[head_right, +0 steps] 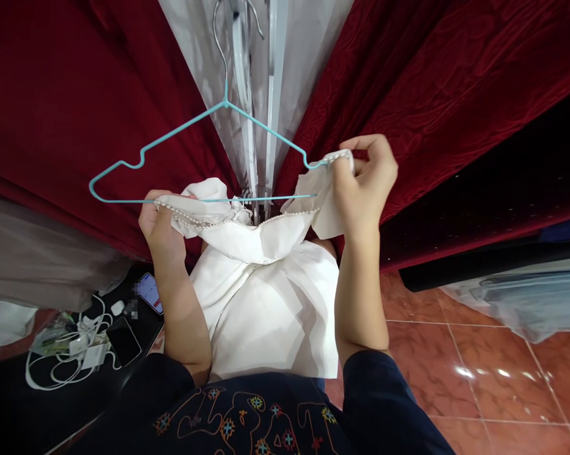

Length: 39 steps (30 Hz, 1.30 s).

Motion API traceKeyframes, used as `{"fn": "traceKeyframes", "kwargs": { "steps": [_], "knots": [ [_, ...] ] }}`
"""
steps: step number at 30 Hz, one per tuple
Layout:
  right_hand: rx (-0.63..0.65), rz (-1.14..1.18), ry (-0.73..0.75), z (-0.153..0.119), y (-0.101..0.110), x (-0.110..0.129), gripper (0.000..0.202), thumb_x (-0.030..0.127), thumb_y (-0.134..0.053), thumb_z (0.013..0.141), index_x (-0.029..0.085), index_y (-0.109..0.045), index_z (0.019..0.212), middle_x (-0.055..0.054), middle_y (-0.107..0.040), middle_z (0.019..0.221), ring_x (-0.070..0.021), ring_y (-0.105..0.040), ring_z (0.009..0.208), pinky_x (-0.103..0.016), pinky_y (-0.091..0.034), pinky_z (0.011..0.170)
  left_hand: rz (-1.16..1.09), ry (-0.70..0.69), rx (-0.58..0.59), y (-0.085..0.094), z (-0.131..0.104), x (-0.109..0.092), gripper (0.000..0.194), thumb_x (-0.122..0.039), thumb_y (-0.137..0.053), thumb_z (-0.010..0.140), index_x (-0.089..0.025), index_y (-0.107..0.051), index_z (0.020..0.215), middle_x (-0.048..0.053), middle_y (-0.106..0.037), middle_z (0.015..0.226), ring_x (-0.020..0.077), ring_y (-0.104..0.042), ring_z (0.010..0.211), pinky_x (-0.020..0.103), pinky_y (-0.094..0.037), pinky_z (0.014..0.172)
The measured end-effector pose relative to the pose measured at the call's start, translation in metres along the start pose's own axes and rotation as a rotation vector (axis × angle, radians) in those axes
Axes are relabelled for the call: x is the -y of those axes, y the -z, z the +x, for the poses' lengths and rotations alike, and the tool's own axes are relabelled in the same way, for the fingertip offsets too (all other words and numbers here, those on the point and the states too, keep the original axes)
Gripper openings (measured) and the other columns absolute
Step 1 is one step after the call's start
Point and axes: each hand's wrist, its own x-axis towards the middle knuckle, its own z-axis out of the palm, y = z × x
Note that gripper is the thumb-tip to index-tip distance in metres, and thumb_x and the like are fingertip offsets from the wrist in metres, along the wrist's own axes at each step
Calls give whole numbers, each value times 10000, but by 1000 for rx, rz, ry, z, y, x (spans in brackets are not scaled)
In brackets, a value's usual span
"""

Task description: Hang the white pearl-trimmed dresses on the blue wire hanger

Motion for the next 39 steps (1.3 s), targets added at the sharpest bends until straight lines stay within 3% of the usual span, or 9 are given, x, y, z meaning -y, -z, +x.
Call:
{"fn": "traceKeyframes", "kwargs": {
  "steps": [4, 9, 14, 18, 23, 28, 32, 34, 39],
  "knots": [
    [-184, 15, -47, 5, 6, -18, 210, 16, -552, 873, 198, -646, 914, -3, -654, 868, -82, -613, 714, -222, -487, 659, -55, 53, -11, -4, -2, 1, 424, -626, -772, 913, -244, -595, 964, 1, -711, 793, 212, -780, 842, 335, -613, 792],
    [-391, -1, 10, -39, 18, -40, 80, 110, -628, 908, 181, -620, 870, 3, -610, 846, -103, -615, 768, -259, -539, 746, -127, 27, -32, -6, -2, 5, 410, -604, -789, 911, -235, -612, 939, 9, -713, 788, 215, -762, 789, 353, -614, 790],
    [-496, 31, 206, -80, 17, -18, 141, 327, -660, 1019, 230, -625, 922, 28, -597, 905, -110, -644, 878, -318, -577, 889, -151, 35, -21, -8, -2, 9, 399, -581, -806, 913, -231, -619, 954, 8, -693, 815, 225, -766, 858, 361, -598, 876],
    [-212, 36, 365, -86, 1, 12, 180, 419, -598, 1056, 266, -694, 1052, 3, -672, 1053, -157, -702, 1071, -447, -602, 1042, -216, 46, -37, -14, -6, 6, 387, -546, -827, 905, -214, -633, 951, 7, -704, 835, 207, -761, 865, 331, -590, 890],
    [314, 81, 265, -97, -36, 11, 353, 512, -492, 1093, 279, -737, 1195, -32, -719, 1126, -198, -710, 1160, -529, -585, 1137, -307, 77, -22, -19, -11, 2, 260, -376, -822, 939, -178, -655, 945, 10, -724, 821, 174, -780, 837, 281, -599, 843],
    [280, -102, 134, -111, -52, 3, 418, 572, -422, 1101, 300, -739, 1072, -65, -715, 1044, -212, -676, 1082, -459, -614, 1080, -282, 18, 39, -13, -8, 8, 84, -191, -787, 974, -152, -728, 930, -14, -725, 811, 164, -796, 831, 306, -626, 901],
    [285, -70, 157, -106, -47, 8, 275, 413, -522, 1101, 272, -753, 1053, -63, -742, 1038, -201, -676, 1084, -393, -590, 1052, -130, -148, 106, 12, 5, 23, 169, -223, -879, 919, -98, -810, 1009, 29, -787, 952, 139, -747, 885, 259, -583, 879],
    [260, 46, 223, -102, -45, 9, 194, 306, -598, 1075, 223, -767, 1026, -56, -756, 1000, -173, -676, 1032, -348, -573, 1011, -6, -191, 52, 31, 11, 30, 83, -65, -799, 921, -91, -801, 1000, 10, -787, 946, 130, -711, 910, 253, -568, 896],
    [242, 0, 263, -99, -45, 4, 236, 356, -582, 1095, 215, -760, 1031, -47, -741, 992, -162, -665, 1019, -335, -566, 989, 164, -155, -206, 72, 20, 31, 407, 203, -408, 915, -85, -694, 935, -15, -619, 832, 103, -624, 874, 225, -531, 907]
  ]
}}
